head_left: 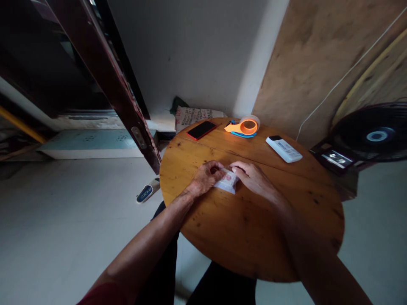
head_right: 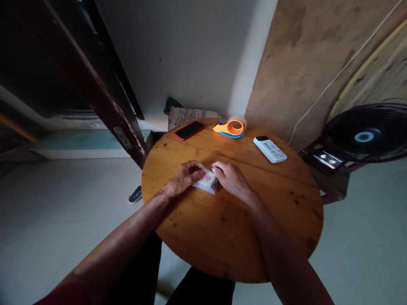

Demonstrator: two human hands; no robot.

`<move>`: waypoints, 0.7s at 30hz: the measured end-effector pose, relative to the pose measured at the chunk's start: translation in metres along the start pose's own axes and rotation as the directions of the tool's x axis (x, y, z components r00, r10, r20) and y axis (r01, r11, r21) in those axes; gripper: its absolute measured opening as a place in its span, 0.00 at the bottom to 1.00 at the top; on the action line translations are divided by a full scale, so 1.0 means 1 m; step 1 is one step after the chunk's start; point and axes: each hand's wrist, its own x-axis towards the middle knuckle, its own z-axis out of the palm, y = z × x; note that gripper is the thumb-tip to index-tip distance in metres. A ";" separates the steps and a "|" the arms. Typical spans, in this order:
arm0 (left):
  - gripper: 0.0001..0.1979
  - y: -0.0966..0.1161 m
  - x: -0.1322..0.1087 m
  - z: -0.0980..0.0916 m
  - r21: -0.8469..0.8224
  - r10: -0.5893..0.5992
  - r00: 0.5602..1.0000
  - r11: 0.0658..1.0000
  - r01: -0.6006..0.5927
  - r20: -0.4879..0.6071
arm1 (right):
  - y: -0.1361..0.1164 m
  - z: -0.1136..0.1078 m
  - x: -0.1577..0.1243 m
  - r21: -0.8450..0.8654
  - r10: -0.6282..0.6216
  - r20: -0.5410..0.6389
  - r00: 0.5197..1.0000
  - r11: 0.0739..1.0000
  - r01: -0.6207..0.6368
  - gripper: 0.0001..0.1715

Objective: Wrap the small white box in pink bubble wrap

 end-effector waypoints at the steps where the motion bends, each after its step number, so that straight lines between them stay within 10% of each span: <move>1: 0.12 0.000 0.000 0.000 0.006 0.004 1.000 1.000 -0.004 -0.004 | 0.000 0.000 0.000 -0.005 0.002 -0.001 1.000 1.000 -0.002 0.18; 21: 0.12 0.001 0.000 0.001 -0.007 -0.012 1.000 1.000 0.012 -0.008 | 0.005 0.000 0.000 0.008 -0.043 -0.017 0.999 0.999 0.044 0.16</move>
